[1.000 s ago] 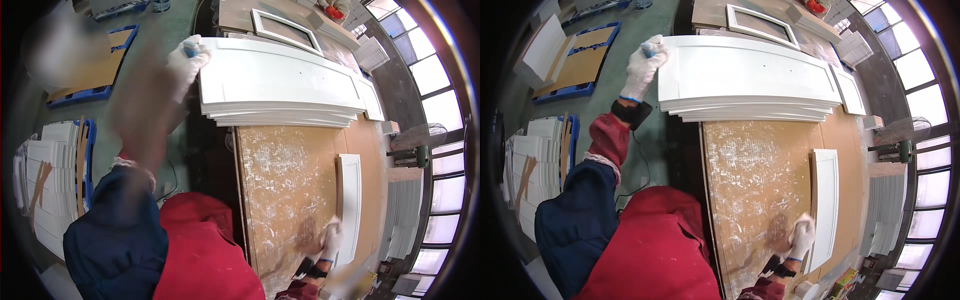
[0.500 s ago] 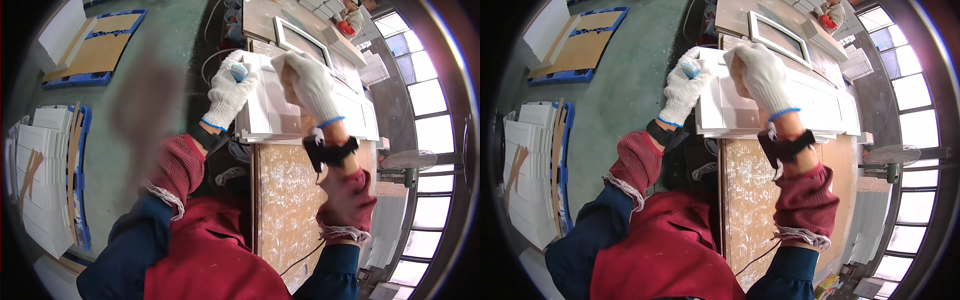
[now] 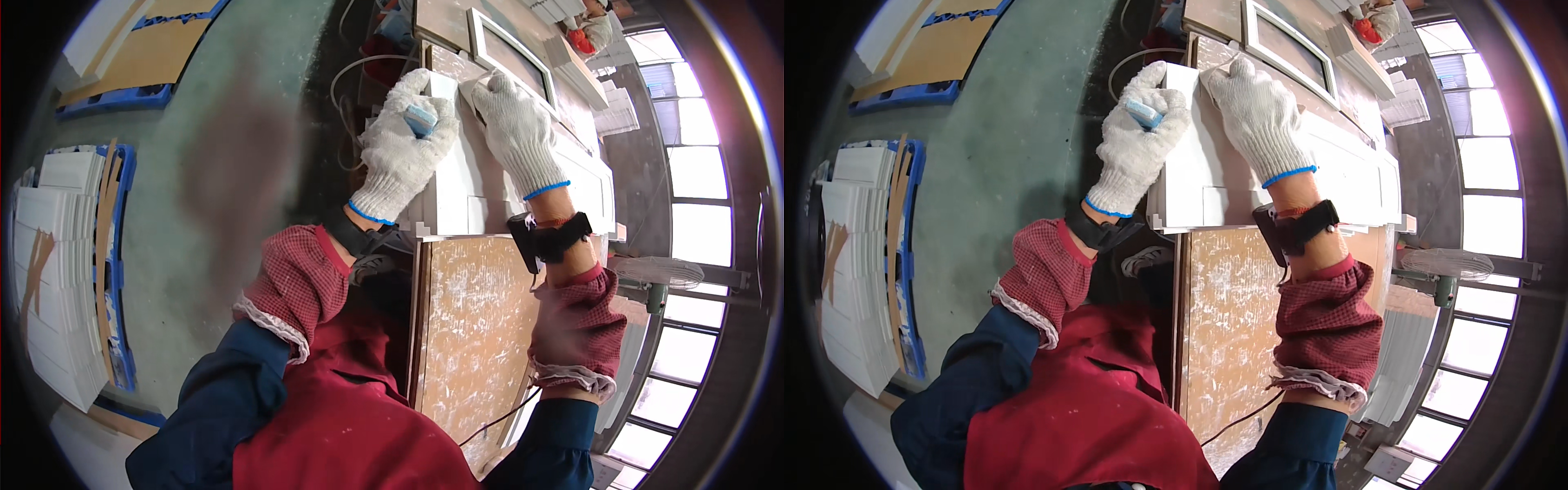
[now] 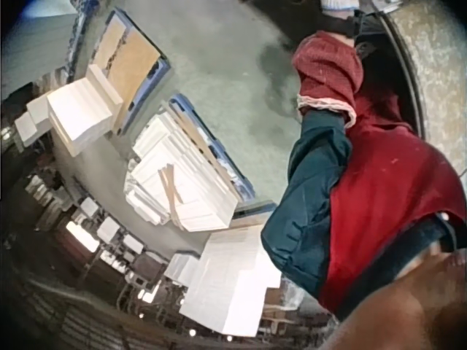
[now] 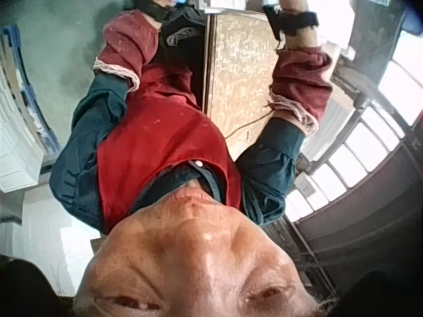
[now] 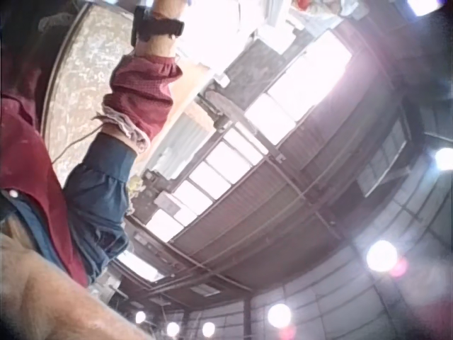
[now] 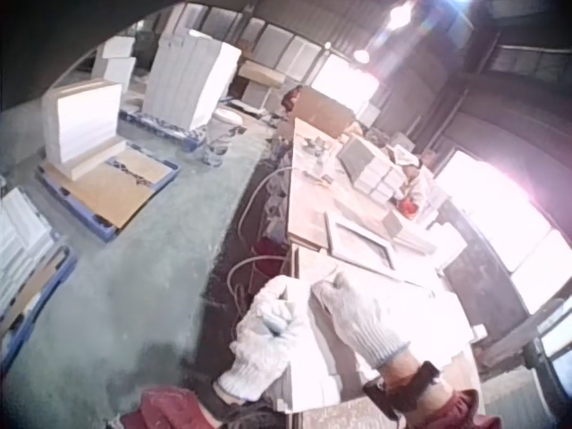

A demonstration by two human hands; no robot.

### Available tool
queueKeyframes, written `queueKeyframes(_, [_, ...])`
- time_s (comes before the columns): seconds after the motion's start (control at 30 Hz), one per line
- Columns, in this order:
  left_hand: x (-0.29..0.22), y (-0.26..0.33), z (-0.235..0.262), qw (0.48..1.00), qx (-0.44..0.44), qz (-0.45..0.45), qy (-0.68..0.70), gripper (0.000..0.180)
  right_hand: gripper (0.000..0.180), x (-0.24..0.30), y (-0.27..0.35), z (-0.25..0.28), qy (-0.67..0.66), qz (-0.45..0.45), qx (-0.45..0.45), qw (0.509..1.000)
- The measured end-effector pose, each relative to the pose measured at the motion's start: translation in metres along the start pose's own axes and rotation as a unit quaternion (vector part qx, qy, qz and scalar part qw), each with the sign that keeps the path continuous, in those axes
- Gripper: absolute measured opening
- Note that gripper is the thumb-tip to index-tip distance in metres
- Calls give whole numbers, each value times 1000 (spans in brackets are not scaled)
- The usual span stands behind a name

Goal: Finishing and repairing white wooden furniture panels by applying filler paste to imperfections and wiping them clean.

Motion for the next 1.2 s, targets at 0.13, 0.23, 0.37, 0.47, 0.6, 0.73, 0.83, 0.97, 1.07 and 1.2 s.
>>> queueKeyframes(0.13, [1, 1, -2, 999, -2, -35, 21, 43, 20, 4, 1, 4, -11, -1, 5, 1000])
queueKeyframes(0.23, [1, 0, 2, 999, 0, -31, 24, 45, 25, 9, 11, 10, 14, 30, -17, 999])
queueKeyframes(0.37, [3, -1, -2, 999, -7, -50, 3, 47, 25, 2, 18, 9, 18, 43, -22, 999])
queueKeyframes(0.47, [2, 0, 1, 999, 2, -32, -15, 42, 24, 5, 19, 26, 1, 75, -12, 997])
queueKeyframes(0.6, [-3, 0, -2, 1000, -5, -12, 19, 41, 22, -5, 16, 28, -51, -46, 106, 992])
queueKeyframes(0.73, [-2, 1, -1, 999, 9, -11, 46, 42, 22, 1, 11, 13, 30, 40, -45, 998])
queueKeyframes(0.83, [0, 0, -1, 998, 7, -17, 56, 44, 21, 5, 17, 17, 63, 66, -57, 994])
queueKeyframes(0.97, [-5, 0, 2, 998, 12, 18, 66, 46, 23, 6, 23, 28, 18, 43, -2, 999])
queueKeyframes(1.07, [-4, 0, 2, 998, 13, -11, 57, 45, 22, -5, 36, 32, 8, 77, 38, 996])
queueKeyframes(1.2, [-1, 1, -4, 994, 15, 24, 103, 44, 21, -11, 47, 34, -193, -127, 147, 962])
Point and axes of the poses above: each hand's wrist, its own y-axis away from the middle knuckle, its own z-axis out of the back of the hand, x = y × z, the point moved 2 cm from there along -y, towards the middle knuckle, and after that the axes turned 9 degrees about -z, right-handed, at the moved point
